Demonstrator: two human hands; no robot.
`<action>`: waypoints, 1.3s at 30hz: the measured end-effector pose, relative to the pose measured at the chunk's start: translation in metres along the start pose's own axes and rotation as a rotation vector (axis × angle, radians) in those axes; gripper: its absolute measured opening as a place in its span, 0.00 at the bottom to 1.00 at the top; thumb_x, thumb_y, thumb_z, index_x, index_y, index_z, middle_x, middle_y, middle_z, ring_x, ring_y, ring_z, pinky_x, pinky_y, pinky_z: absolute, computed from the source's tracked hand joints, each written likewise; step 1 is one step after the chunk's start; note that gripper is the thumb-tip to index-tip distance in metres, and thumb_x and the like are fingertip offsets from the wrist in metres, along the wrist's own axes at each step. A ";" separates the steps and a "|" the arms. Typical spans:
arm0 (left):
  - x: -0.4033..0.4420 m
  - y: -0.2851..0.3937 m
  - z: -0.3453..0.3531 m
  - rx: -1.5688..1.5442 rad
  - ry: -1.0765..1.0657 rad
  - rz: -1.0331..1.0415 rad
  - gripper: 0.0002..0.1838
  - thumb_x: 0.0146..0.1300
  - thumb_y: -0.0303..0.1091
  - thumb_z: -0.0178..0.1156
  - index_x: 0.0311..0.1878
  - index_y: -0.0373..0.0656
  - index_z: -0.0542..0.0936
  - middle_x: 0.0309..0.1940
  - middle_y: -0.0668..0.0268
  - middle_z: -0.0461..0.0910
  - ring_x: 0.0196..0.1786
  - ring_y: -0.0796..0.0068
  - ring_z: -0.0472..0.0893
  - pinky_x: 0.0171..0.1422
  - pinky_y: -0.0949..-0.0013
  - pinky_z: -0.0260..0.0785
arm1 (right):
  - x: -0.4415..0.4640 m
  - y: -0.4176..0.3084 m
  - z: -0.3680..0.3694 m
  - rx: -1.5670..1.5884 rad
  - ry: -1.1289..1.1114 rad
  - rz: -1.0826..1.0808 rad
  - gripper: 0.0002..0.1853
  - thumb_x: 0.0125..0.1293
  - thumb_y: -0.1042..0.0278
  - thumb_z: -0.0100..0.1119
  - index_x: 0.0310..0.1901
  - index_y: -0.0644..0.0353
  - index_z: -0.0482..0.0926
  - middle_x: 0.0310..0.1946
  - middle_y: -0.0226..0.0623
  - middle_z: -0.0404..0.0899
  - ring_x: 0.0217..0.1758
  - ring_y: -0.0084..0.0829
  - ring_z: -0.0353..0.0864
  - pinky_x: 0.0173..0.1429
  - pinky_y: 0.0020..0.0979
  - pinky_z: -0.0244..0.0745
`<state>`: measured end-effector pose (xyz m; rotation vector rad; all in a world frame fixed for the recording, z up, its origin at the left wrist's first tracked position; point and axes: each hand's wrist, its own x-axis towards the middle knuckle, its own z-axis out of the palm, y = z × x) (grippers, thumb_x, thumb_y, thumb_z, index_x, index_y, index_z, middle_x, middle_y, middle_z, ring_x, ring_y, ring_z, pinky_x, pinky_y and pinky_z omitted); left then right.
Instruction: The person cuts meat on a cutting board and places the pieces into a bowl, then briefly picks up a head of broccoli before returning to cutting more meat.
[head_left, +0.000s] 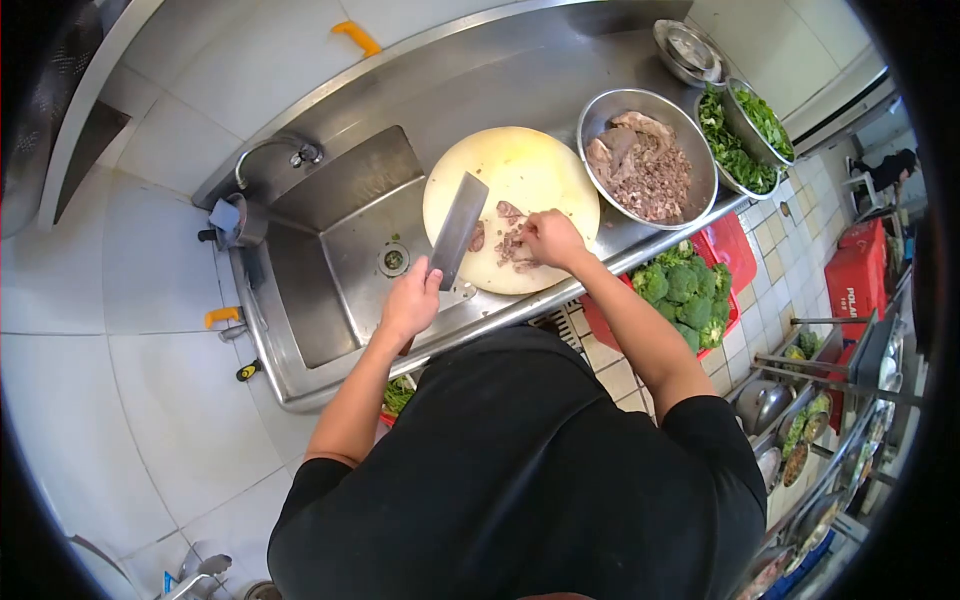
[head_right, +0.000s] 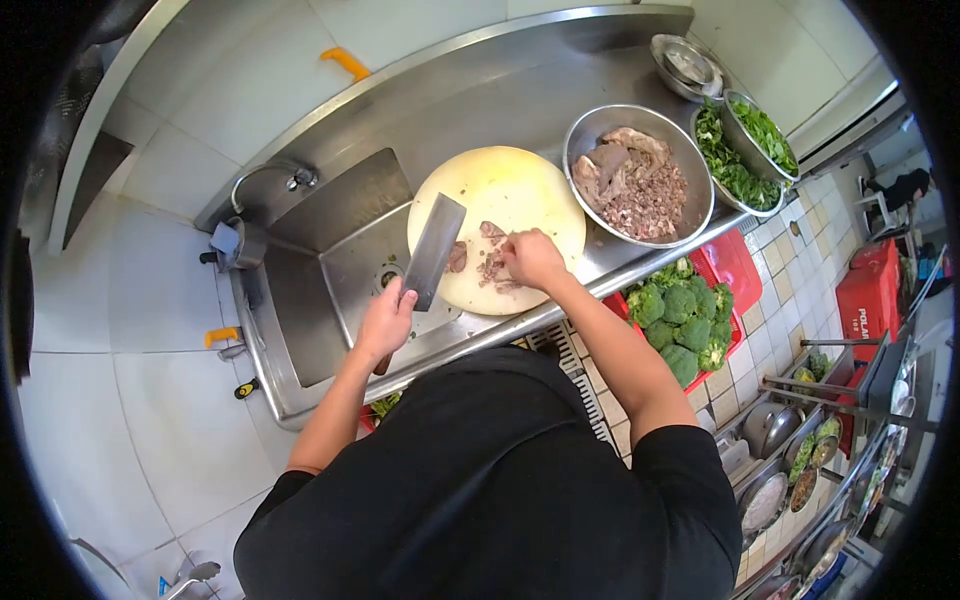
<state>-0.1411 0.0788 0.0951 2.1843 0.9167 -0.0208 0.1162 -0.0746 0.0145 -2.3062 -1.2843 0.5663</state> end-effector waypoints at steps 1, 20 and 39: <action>-0.001 0.000 0.007 0.029 -0.033 -0.011 0.14 0.77 0.42 0.53 0.50 0.39 0.73 0.37 0.38 0.83 0.44 0.31 0.82 0.49 0.38 0.71 | -0.008 0.011 0.005 -0.027 0.011 -0.004 0.08 0.62 0.66 0.63 0.36 0.61 0.88 0.40 0.48 0.86 0.45 0.51 0.83 0.57 0.45 0.79; -0.034 0.040 0.077 0.418 -0.279 -0.029 0.12 0.73 0.34 0.51 0.53 0.38 0.71 0.36 0.36 0.84 0.43 0.31 0.84 0.52 0.34 0.74 | -0.042 0.034 0.057 0.064 0.067 -0.218 0.12 0.58 0.72 0.64 0.44 0.62 0.83 0.45 0.49 0.82 0.53 0.50 0.81 0.60 0.46 0.78; -0.009 0.076 0.105 0.353 -0.151 0.092 0.11 0.74 0.32 0.53 0.52 0.34 0.69 0.35 0.33 0.82 0.42 0.27 0.81 0.46 0.34 0.71 | -0.059 0.035 0.040 0.072 0.214 -0.305 0.10 0.57 0.67 0.61 0.39 0.61 0.81 0.38 0.43 0.82 0.47 0.48 0.82 0.52 0.46 0.80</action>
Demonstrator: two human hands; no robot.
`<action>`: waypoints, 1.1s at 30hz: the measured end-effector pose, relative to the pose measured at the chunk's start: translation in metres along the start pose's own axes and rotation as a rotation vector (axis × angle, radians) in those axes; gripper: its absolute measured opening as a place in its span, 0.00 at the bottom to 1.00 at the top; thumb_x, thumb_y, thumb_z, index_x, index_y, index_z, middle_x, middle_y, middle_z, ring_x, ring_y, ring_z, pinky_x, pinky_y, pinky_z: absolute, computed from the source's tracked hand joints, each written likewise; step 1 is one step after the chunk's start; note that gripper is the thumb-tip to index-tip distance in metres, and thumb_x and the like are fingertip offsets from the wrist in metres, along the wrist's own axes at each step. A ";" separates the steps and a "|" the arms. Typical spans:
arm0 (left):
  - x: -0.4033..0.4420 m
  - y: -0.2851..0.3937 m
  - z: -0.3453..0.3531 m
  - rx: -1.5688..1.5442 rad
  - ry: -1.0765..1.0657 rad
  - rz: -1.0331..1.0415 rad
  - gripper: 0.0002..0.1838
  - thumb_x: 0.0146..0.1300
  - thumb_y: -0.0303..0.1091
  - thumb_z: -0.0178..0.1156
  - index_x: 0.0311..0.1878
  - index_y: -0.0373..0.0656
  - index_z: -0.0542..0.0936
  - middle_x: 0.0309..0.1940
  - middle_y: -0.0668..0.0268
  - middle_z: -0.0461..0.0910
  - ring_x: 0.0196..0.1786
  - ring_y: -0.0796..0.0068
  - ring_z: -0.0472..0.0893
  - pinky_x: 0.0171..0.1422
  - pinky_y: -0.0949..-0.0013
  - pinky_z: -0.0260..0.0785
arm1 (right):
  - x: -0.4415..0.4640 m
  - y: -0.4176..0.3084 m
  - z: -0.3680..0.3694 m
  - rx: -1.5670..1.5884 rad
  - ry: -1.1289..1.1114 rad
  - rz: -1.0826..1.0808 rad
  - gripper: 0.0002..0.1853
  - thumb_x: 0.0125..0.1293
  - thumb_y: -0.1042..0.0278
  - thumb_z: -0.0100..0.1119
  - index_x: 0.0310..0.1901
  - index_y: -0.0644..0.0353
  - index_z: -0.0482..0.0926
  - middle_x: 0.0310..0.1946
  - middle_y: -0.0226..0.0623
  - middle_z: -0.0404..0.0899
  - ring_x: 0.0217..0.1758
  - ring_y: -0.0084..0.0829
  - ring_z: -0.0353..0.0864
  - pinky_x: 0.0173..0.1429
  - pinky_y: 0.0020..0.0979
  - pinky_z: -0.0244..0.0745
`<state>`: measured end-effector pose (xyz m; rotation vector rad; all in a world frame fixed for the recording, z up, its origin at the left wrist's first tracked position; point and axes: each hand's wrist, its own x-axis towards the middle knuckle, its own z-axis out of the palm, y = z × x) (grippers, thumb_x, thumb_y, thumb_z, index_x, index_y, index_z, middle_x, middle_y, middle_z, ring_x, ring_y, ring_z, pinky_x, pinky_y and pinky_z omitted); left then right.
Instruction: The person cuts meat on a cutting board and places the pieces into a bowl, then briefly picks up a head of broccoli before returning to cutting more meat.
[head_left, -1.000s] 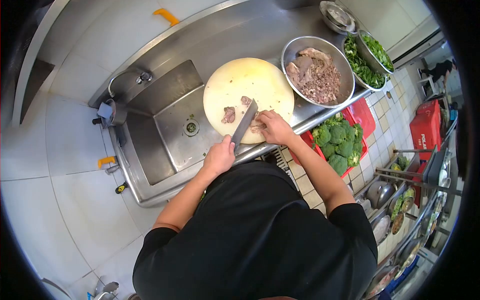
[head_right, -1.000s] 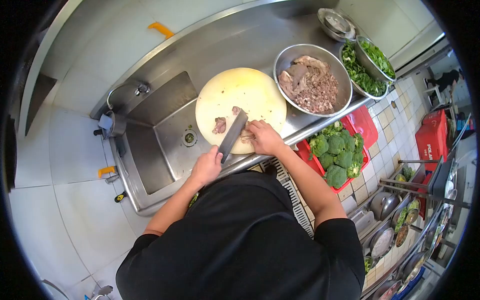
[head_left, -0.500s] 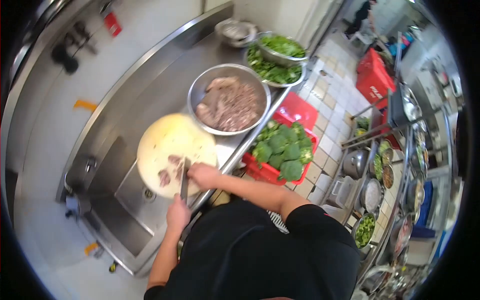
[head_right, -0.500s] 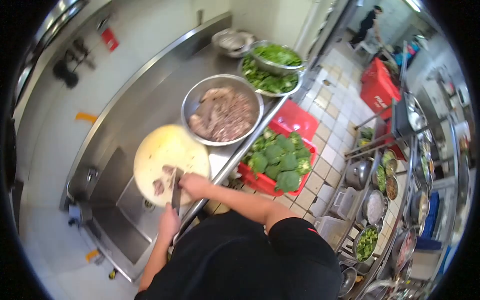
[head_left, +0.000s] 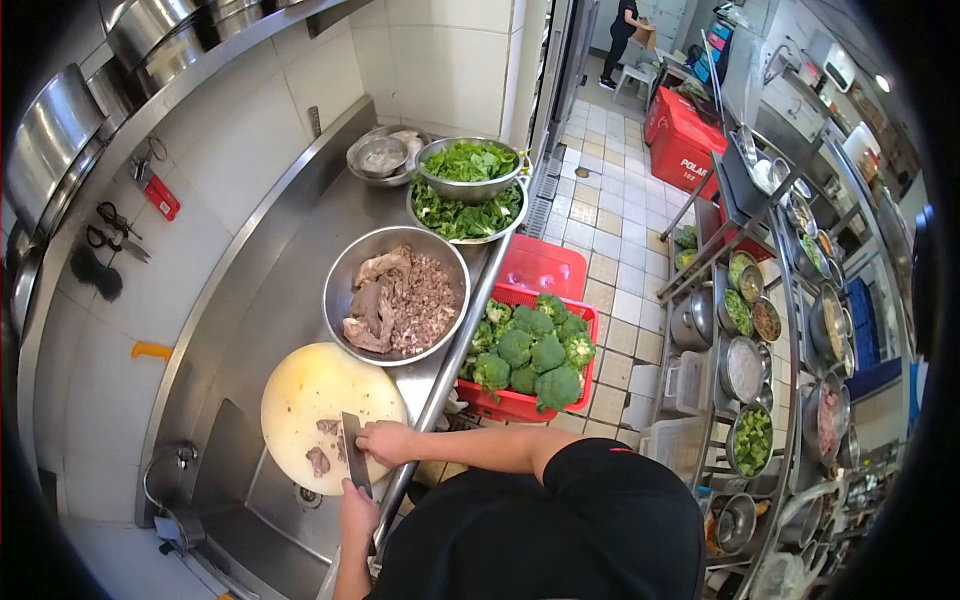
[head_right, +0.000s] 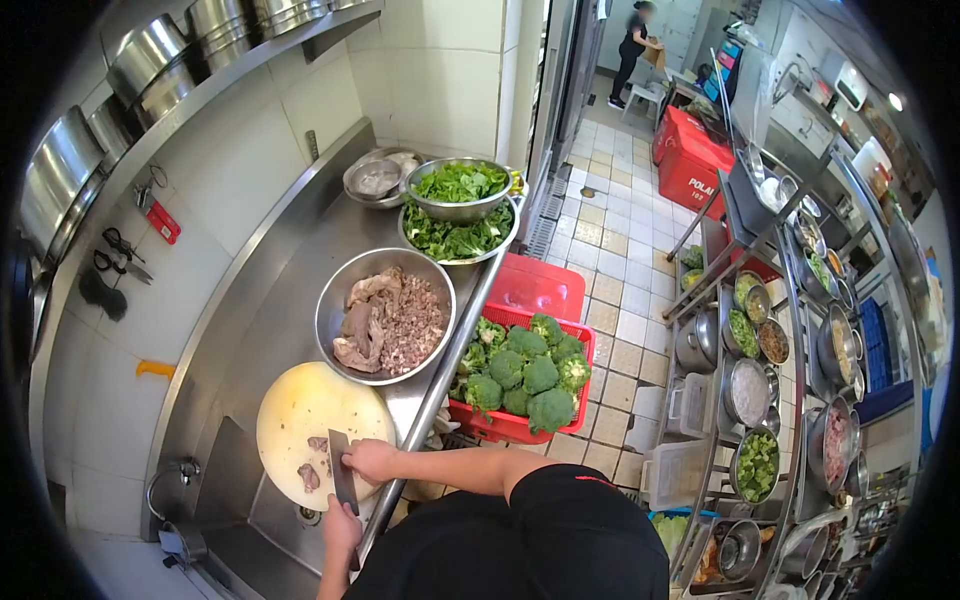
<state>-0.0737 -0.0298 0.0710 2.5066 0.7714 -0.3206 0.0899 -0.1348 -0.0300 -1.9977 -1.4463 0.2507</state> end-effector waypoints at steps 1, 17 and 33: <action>-0.004 0.002 -0.009 0.027 -0.007 0.011 0.11 0.74 0.32 0.53 0.51 0.34 0.70 0.35 0.33 0.82 0.43 0.27 0.81 0.46 0.34 0.71 | 0.000 0.001 -0.004 0.009 0.022 -0.003 0.10 0.57 0.67 0.61 0.39 0.61 0.81 0.38 0.43 0.82 0.47 0.47 0.82 0.52 0.46 0.79; -0.013 -0.012 -0.018 0.047 -0.042 0.020 0.12 0.73 0.34 0.54 0.52 0.35 0.71 0.36 0.35 0.83 0.43 0.29 0.82 0.48 0.36 0.72 | -0.005 0.001 -0.016 0.005 -0.012 -0.045 0.08 0.59 0.67 0.59 0.38 0.61 0.79 0.39 0.43 0.79 0.48 0.45 0.80 0.55 0.44 0.78; -0.036 0.004 0.004 0.041 -0.061 -0.096 0.14 0.73 0.35 0.54 0.52 0.34 0.70 0.41 0.32 0.82 0.48 0.27 0.81 0.54 0.35 0.71 | -0.010 0.020 -0.002 0.010 -0.020 -0.104 0.09 0.60 0.68 0.60 0.38 0.62 0.78 0.41 0.44 0.79 0.46 0.47 0.81 0.52 0.45 0.80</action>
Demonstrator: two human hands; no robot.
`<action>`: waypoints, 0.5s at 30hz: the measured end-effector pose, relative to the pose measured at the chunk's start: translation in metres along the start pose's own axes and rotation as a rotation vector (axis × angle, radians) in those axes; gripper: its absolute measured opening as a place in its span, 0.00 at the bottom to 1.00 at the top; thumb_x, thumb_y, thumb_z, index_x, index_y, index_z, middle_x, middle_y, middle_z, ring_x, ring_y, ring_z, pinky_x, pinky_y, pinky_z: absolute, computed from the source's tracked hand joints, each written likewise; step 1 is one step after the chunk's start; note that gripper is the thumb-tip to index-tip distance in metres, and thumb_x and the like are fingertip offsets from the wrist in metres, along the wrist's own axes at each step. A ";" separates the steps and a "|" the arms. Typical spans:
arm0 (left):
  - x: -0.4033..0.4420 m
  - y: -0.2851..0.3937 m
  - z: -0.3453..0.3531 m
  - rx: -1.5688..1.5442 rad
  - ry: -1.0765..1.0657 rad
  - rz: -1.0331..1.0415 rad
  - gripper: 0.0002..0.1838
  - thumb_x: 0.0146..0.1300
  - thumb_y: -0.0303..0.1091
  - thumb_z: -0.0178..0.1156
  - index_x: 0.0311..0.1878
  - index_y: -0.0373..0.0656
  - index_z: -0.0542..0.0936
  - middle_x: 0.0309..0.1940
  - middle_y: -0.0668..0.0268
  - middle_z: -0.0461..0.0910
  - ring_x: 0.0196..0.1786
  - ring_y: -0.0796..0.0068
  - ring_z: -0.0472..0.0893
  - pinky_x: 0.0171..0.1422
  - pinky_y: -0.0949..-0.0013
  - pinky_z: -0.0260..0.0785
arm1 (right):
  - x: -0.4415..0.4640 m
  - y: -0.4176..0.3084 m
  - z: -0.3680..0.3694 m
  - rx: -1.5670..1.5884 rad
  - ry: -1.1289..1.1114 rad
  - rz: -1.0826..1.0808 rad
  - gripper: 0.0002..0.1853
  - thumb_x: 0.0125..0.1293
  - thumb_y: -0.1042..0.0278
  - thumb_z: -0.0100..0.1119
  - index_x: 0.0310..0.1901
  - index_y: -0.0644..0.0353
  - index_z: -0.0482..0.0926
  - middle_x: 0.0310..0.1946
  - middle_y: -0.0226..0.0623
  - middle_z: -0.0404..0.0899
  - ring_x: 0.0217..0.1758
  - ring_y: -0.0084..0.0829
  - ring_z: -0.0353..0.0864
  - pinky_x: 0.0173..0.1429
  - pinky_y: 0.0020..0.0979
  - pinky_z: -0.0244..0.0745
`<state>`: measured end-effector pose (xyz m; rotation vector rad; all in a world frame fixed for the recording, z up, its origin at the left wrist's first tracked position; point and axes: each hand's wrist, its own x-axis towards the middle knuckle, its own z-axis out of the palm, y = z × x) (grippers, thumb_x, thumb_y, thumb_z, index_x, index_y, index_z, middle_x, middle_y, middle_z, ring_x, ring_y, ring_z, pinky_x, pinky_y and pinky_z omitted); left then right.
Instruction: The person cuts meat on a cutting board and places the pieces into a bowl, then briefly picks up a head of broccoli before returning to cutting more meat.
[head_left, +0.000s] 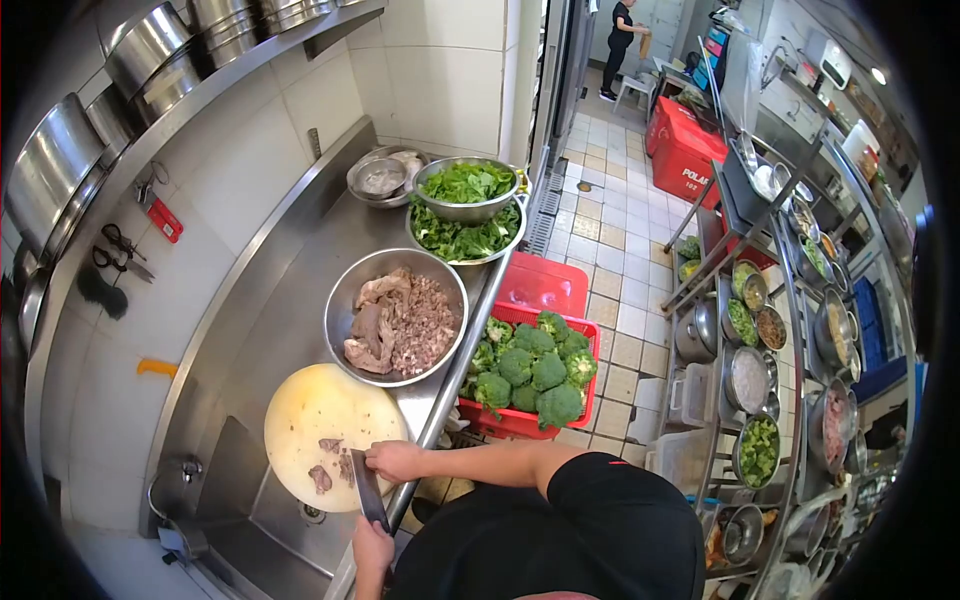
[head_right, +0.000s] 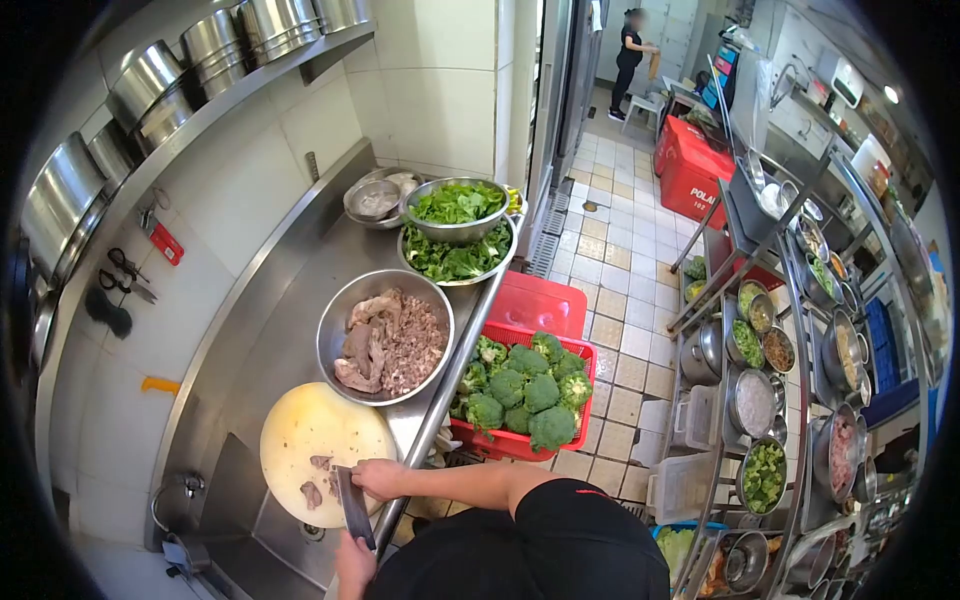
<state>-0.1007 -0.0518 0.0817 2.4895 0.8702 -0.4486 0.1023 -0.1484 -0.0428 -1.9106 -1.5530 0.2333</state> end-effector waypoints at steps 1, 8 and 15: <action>0.006 0.004 0.010 -0.010 0.016 -0.036 0.14 0.73 0.35 0.54 0.53 0.34 0.70 0.41 0.32 0.82 0.48 0.27 0.81 0.54 0.35 0.71 | -0.001 0.000 -0.001 0.001 -0.004 -0.004 0.09 0.60 0.68 0.60 0.39 0.62 0.78 0.41 0.44 0.79 0.46 0.47 0.81 0.52 0.45 0.80; 0.018 0.022 -0.017 -0.022 0.057 0.059 0.11 0.72 0.32 0.54 0.49 0.34 0.71 0.37 0.34 0.82 0.46 0.28 0.81 0.51 0.35 0.71 | 0.001 -0.011 -0.014 0.057 -0.003 0.057 0.08 0.60 0.68 0.60 0.38 0.63 0.78 0.41 0.44 0.79 0.47 0.47 0.81 0.52 0.45 0.80; 0.015 0.008 0.025 -0.032 0.079 -0.007 0.13 0.72 0.34 0.55 0.51 0.34 0.71 0.38 0.33 0.82 0.45 0.28 0.82 0.51 0.35 0.71 | -0.001 0.002 -0.001 0.011 -0.032 0.013 0.08 0.58 0.68 0.60 0.37 0.63 0.78 0.41 0.43 0.78 0.49 0.47 0.80 0.52 0.45 0.80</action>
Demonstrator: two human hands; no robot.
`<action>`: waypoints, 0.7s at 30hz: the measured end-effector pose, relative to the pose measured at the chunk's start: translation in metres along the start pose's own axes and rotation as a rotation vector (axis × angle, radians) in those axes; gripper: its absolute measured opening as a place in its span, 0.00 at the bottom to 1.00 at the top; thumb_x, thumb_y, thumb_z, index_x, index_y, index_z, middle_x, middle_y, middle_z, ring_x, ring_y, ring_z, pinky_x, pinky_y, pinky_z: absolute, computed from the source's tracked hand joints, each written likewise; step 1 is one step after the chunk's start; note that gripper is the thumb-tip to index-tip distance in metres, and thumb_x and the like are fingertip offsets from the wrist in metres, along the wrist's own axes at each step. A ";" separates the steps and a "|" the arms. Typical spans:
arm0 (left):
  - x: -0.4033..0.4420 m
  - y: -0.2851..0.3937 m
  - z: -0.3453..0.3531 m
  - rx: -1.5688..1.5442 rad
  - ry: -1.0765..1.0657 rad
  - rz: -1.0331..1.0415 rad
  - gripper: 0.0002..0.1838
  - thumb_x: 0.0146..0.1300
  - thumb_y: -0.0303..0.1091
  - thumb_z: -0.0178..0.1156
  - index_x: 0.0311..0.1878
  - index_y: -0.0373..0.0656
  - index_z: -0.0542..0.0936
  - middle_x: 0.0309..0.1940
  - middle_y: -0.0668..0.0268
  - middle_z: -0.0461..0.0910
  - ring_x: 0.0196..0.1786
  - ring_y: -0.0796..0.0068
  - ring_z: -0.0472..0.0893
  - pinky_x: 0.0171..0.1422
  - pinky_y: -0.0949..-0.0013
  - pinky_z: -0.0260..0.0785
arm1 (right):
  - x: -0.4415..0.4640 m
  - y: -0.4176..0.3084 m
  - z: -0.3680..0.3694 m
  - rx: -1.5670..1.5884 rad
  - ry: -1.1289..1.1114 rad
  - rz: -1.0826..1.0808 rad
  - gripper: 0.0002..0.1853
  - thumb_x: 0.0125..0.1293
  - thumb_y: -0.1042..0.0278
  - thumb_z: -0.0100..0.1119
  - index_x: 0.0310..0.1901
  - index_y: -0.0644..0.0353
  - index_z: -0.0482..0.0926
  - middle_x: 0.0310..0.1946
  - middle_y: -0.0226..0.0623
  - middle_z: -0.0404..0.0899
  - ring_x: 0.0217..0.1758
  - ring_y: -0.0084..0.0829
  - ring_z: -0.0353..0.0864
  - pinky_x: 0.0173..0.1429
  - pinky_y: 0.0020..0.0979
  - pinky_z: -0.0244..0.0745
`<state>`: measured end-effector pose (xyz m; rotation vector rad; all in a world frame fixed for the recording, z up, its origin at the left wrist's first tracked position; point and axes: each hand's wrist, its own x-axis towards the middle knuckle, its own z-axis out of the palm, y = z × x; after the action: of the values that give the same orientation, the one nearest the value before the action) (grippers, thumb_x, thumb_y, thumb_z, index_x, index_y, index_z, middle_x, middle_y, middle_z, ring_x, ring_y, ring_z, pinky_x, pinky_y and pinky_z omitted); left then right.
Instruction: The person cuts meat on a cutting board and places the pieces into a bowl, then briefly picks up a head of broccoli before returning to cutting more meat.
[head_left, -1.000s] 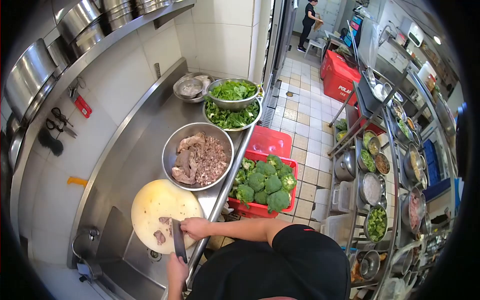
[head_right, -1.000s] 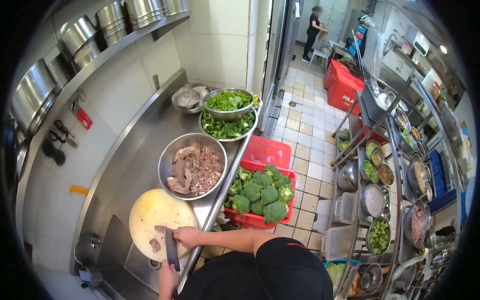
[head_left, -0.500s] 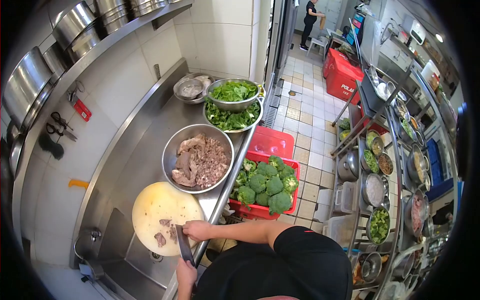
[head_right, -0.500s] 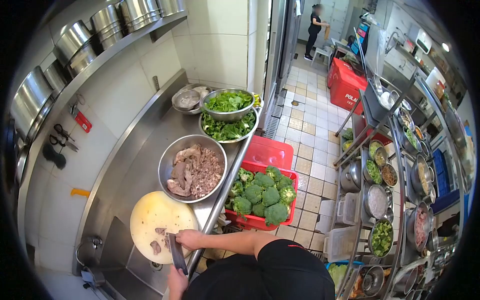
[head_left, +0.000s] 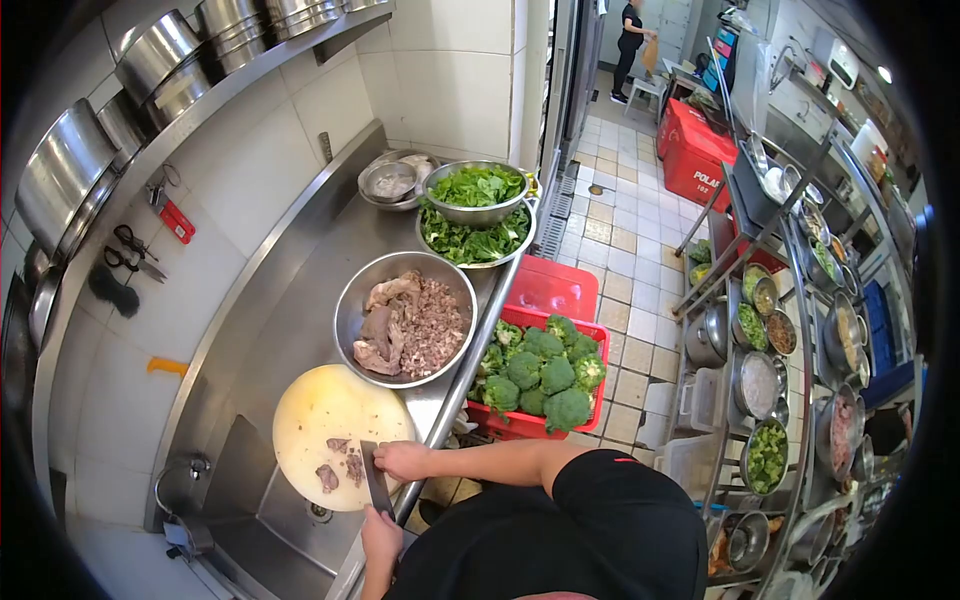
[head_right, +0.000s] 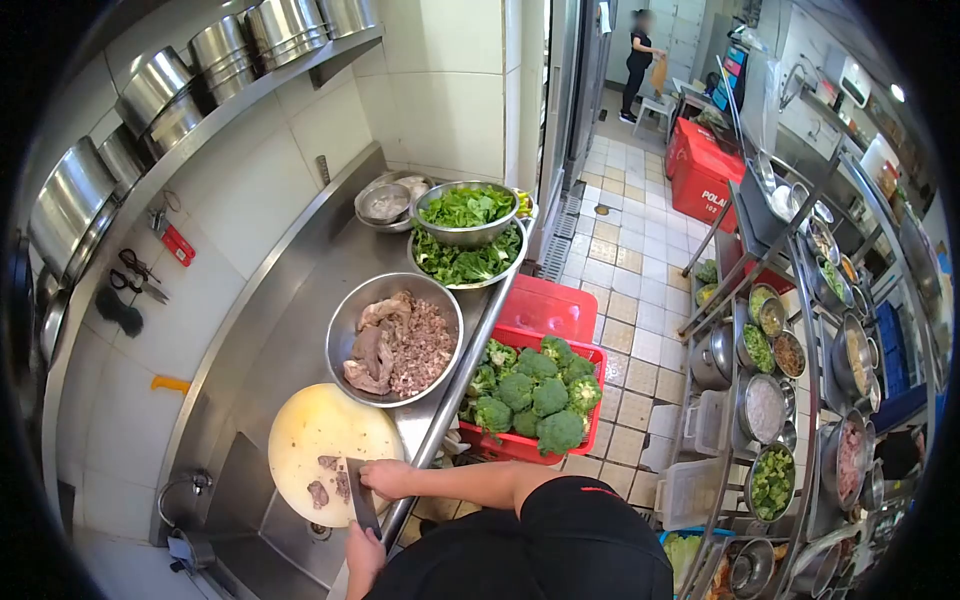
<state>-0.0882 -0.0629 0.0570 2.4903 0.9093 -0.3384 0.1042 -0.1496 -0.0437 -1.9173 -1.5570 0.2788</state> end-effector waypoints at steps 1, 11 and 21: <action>0.011 0.004 -0.004 -0.011 0.005 0.027 0.13 0.72 0.34 0.55 0.51 0.34 0.71 0.37 0.32 0.82 0.45 0.28 0.82 0.51 0.35 0.71 | 0.002 0.002 0.003 -0.009 -0.003 0.001 0.08 0.58 0.68 0.60 0.37 0.63 0.78 0.41 0.43 0.78 0.49 0.47 0.80 0.52 0.44 0.80; -0.006 -0.001 -0.012 0.023 -0.034 0.052 0.14 0.73 0.35 0.55 0.52 0.34 0.71 0.38 0.32 0.82 0.45 0.27 0.82 0.50 0.35 0.72 | -0.008 -0.002 -0.001 0.008 -0.001 0.039 0.08 0.59 0.69 0.61 0.38 0.63 0.79 0.41 0.43 0.77 0.50 0.46 0.80 0.54 0.43 0.81; -0.005 -0.015 -0.017 0.071 -0.108 0.034 0.14 0.73 0.38 0.55 0.51 0.36 0.71 0.38 0.34 0.83 0.44 0.28 0.82 0.51 0.36 0.72 | -0.014 -0.024 -0.012 -0.076 -0.077 0.144 0.10 0.59 0.73 0.59 0.42 0.64 0.79 0.45 0.43 0.76 0.55 0.44 0.79 0.55 0.41 0.82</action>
<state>-0.1001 -0.0469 0.0688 2.5214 0.8233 -0.4965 0.0875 -0.1644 -0.0229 -2.1050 -1.5000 0.3639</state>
